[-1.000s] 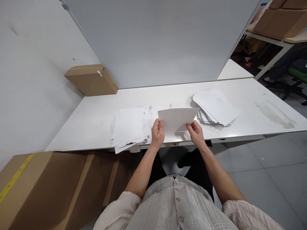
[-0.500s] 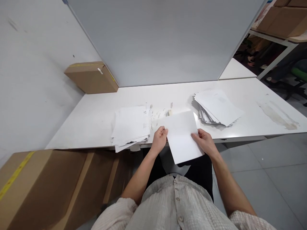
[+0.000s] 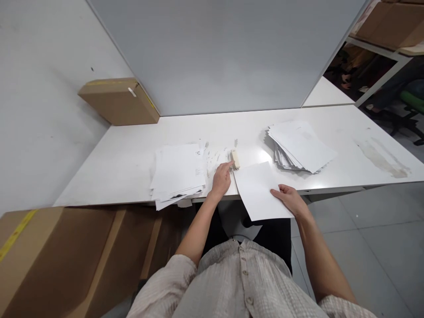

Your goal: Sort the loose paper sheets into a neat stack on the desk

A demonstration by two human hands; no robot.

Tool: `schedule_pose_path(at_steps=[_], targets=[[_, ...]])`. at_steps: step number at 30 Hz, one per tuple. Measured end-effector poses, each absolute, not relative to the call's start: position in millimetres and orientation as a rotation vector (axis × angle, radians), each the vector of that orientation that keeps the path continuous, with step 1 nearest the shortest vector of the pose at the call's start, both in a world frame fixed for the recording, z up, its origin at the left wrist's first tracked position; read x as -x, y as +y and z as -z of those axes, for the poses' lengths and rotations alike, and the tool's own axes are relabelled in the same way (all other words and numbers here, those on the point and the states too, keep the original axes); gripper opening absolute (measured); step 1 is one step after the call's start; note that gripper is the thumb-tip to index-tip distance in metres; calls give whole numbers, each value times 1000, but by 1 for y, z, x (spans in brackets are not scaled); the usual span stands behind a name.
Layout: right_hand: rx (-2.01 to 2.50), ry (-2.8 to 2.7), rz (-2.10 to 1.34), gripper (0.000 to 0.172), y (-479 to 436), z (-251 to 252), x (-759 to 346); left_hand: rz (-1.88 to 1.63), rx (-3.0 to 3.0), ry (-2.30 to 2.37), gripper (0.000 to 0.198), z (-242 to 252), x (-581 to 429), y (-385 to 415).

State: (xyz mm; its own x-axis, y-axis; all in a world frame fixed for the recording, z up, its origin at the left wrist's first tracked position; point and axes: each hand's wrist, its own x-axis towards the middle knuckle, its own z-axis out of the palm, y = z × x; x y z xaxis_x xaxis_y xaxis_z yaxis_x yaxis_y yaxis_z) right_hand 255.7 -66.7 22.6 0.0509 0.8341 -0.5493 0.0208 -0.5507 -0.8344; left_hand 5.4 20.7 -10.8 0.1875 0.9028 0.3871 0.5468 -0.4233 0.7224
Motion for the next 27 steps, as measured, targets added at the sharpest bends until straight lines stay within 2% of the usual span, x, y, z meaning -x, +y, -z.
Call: schedule_pose_path(at_steps=[8,27], targets=[[1721,-920,-1502,26,-54,-23,-248,-1007,-2116,1414,54,19,-6,22],[1746,-944,-1426,26,-65,-41,-256,-961,-2214,1476,56,19,-9,18]])
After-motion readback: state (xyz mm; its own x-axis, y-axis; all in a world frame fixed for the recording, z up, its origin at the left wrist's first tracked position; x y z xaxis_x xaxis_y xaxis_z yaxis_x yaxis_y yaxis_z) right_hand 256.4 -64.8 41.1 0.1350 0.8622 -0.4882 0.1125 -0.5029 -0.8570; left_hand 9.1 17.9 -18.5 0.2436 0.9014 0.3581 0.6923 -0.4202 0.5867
